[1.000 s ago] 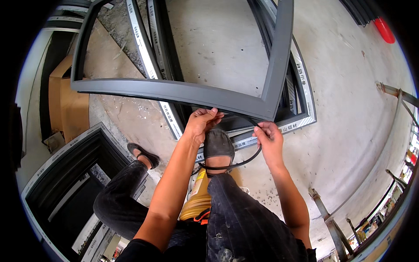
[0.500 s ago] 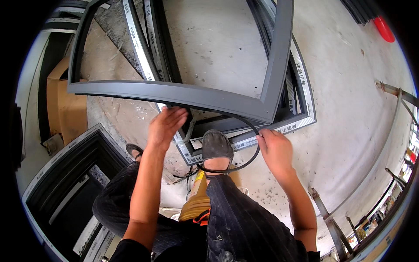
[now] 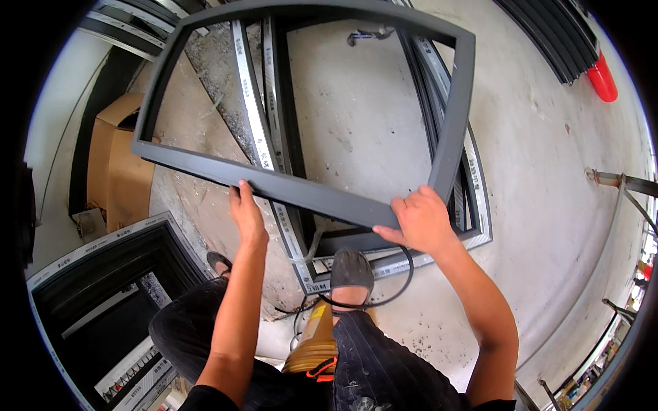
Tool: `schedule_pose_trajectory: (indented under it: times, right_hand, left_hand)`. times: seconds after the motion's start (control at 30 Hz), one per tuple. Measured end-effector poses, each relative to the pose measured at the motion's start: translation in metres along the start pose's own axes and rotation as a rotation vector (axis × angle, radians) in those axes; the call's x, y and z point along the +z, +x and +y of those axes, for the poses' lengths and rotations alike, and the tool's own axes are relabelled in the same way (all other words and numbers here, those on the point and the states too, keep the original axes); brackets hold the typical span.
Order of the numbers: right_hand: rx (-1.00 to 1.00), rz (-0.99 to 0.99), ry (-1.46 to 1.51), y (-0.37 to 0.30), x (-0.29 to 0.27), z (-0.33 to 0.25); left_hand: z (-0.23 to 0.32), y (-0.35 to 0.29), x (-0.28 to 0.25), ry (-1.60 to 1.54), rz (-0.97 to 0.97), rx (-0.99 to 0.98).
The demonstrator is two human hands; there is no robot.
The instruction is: The person sits on the floor and installs a rubber seal onto a metal window frame. They use pliers to cut the seal to the correct length and press it into the frame's groove by hand.
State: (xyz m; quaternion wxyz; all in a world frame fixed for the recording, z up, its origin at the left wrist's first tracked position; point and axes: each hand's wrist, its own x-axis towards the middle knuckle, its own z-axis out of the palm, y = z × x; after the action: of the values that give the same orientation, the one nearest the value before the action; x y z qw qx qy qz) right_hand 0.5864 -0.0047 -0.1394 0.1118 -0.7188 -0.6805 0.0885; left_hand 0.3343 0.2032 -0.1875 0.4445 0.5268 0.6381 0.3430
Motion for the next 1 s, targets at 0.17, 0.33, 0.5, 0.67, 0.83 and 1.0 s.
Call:
schedule_pose_trajectory:
  times: [0.17,0.33,0.5,0.67,0.83,1.0]
  right_hand:
    - [0.052,0.029,0.019,-0.045,-0.009,-0.015]
    - [0.137,0.029,-0.020,-0.102,-0.031,-0.012]
    - [0.226,-0.017,-0.055,-0.148,-0.021,-0.002]
    - [0.311,0.048,-0.029,-0.147,-0.007,-0.007]
    - [0.340,0.179,-0.060,-0.100,-0.006,-0.004]
    - [0.405,0.172,-0.022,-0.037,-0.004,-0.013]
  left_hand:
    - [0.006,-0.029,0.007,0.108,0.038,-0.103]
    - [0.010,-0.094,0.002,0.075,-0.191,-0.055]
    - [0.013,-0.120,0.015,0.087,-0.311,0.021]
    - [0.029,-0.091,0.040,0.339,-0.344,0.226]
    - [0.046,-0.027,0.087,0.249,-0.382,0.133]
    - [0.073,0.038,0.113,0.088,-0.406,0.007]
